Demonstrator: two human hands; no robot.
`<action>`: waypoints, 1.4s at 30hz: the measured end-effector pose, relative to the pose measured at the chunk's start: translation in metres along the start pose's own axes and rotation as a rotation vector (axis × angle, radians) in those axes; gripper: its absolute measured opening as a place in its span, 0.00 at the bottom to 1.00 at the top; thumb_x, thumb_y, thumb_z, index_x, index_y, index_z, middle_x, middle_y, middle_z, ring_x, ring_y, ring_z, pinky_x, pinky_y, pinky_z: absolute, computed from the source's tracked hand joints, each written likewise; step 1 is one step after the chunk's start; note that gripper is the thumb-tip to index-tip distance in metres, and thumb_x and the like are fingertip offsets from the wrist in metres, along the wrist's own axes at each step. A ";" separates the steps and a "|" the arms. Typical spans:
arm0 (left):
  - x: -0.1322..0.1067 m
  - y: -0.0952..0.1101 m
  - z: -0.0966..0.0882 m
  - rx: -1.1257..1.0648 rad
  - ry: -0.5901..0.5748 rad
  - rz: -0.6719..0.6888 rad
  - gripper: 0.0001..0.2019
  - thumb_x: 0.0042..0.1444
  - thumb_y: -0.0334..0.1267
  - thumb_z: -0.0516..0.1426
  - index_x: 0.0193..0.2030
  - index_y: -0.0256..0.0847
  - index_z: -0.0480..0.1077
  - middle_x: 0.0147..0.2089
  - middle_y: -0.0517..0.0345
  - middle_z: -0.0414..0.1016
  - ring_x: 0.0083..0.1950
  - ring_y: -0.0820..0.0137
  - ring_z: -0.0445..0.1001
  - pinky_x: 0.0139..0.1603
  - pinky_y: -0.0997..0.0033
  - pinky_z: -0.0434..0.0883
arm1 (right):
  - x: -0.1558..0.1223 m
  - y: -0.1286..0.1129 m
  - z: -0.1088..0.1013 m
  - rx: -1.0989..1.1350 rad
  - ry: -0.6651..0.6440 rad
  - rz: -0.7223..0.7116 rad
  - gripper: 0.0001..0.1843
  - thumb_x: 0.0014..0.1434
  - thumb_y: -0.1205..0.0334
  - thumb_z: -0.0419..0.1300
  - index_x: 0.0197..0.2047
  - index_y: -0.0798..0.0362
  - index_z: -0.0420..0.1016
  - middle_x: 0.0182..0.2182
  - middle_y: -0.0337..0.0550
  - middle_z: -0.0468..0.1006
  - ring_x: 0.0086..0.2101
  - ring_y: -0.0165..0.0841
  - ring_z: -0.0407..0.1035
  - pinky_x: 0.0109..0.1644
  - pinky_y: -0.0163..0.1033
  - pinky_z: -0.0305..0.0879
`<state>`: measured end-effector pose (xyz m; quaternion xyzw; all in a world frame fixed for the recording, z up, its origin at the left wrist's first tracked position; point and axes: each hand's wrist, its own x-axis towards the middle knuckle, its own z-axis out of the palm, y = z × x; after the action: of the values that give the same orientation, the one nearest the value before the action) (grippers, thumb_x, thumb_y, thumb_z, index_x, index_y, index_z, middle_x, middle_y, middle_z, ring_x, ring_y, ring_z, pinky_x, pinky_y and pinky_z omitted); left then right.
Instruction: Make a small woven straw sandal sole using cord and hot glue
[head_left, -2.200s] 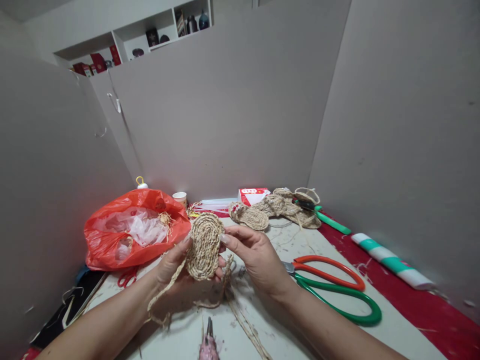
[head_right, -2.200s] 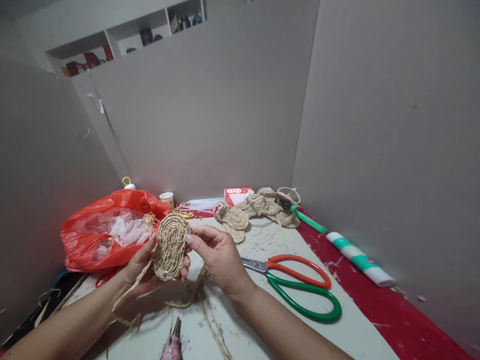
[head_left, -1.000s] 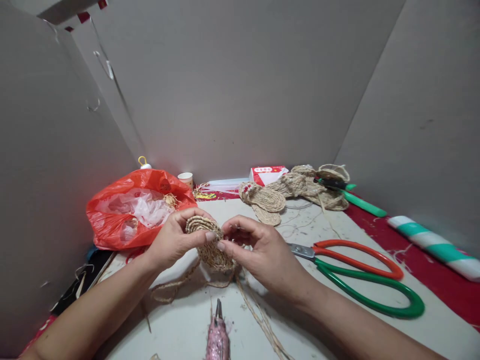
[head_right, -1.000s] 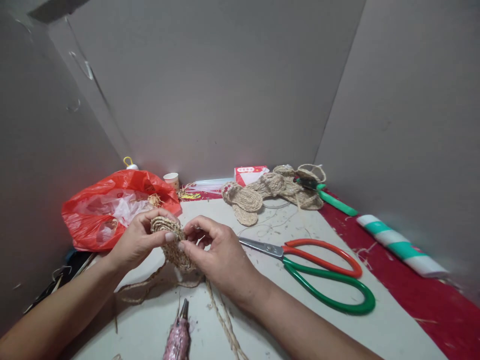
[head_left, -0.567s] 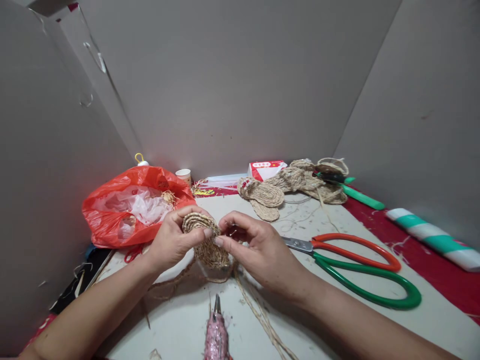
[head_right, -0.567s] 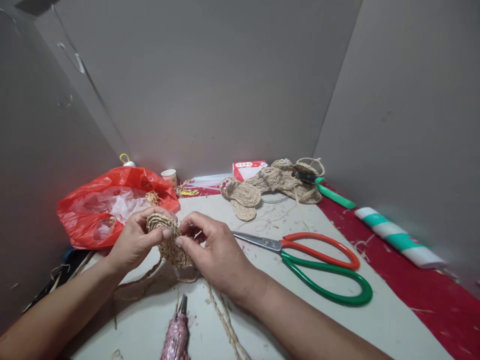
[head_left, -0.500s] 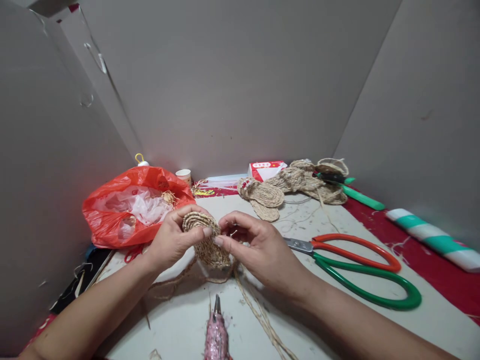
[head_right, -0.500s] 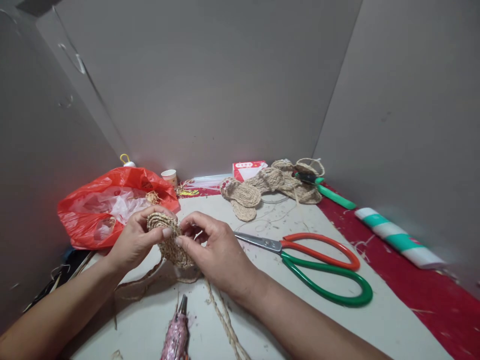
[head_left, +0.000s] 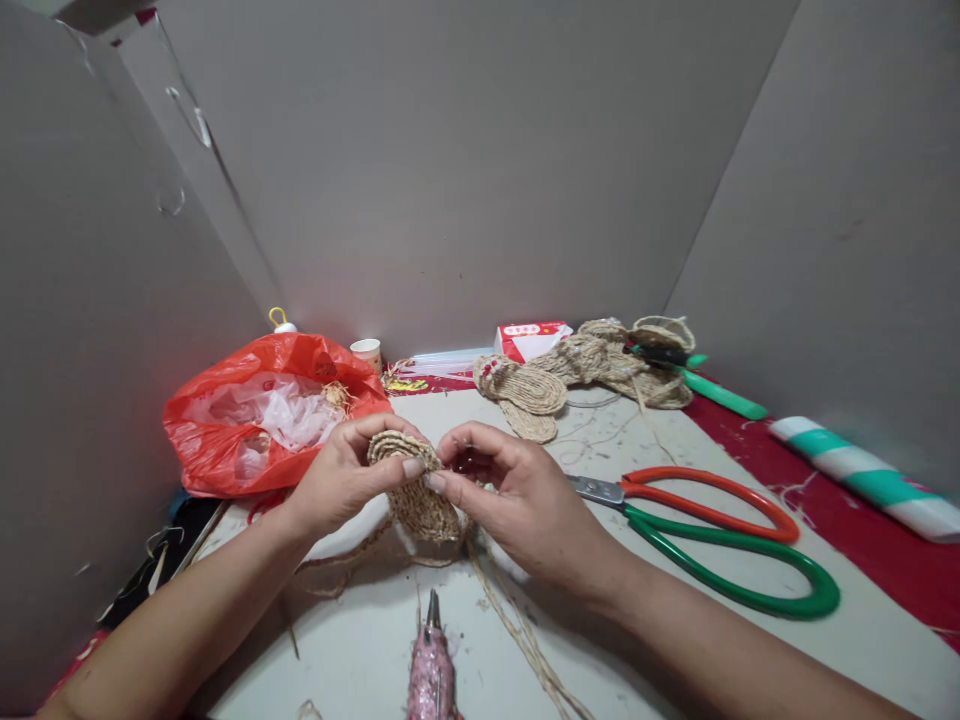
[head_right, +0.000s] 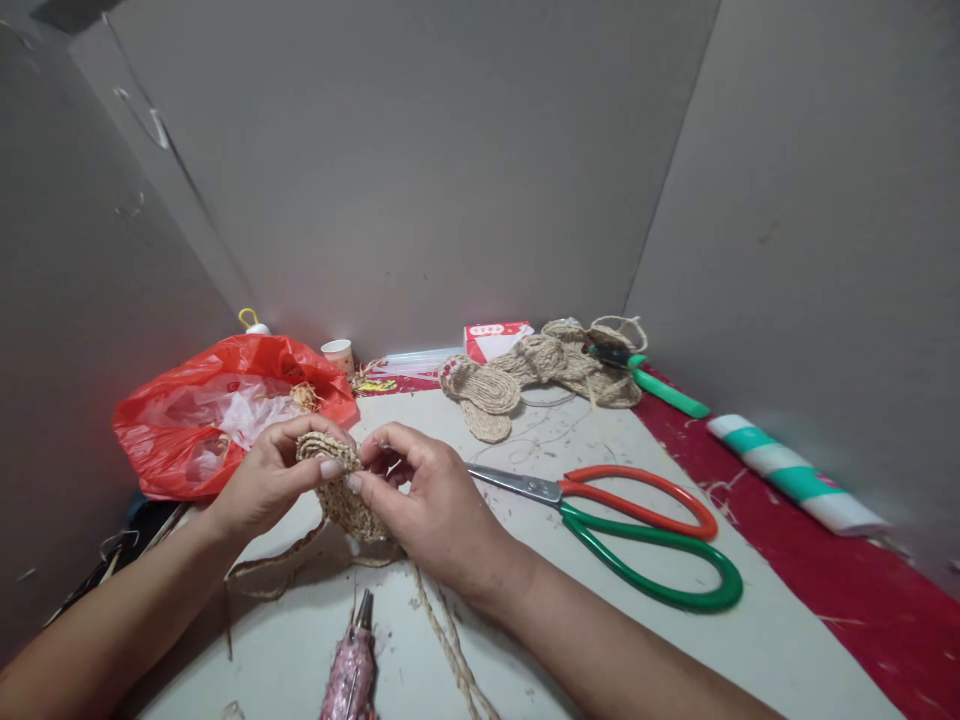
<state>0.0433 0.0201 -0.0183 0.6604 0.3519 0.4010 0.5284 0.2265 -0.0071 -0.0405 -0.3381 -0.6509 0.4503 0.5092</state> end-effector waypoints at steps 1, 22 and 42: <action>0.000 0.000 0.000 0.012 0.004 0.004 0.07 0.48 0.36 0.65 0.34 0.38 0.74 0.30 0.61 0.75 0.29 0.76 0.69 0.32 0.78 0.66 | 0.000 0.000 0.000 -0.007 -0.009 -0.005 0.04 0.55 0.69 0.59 0.32 0.52 0.67 0.26 0.33 0.66 0.28 0.28 0.62 0.33 0.35 0.60; -0.002 -0.003 0.012 0.039 0.151 0.035 0.07 0.47 0.37 0.66 0.32 0.38 0.76 0.29 0.61 0.74 0.30 0.75 0.69 0.33 0.77 0.67 | 0.002 0.001 -0.002 -0.074 0.011 -0.059 0.05 0.56 0.70 0.57 0.30 0.51 0.66 0.23 0.31 0.62 0.26 0.27 0.58 0.30 0.34 0.55; -0.002 0.000 0.007 0.124 0.090 0.044 0.05 0.48 0.35 0.65 0.32 0.39 0.76 0.29 0.61 0.76 0.29 0.75 0.70 0.32 0.77 0.68 | 0.002 0.000 -0.001 0.024 -0.039 0.052 0.04 0.54 0.68 0.59 0.30 0.52 0.66 0.23 0.31 0.62 0.25 0.27 0.57 0.29 0.34 0.55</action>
<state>0.0484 0.0159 -0.0193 0.6807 0.3848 0.4191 0.4614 0.2271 -0.0048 -0.0398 -0.3398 -0.6462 0.4776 0.4888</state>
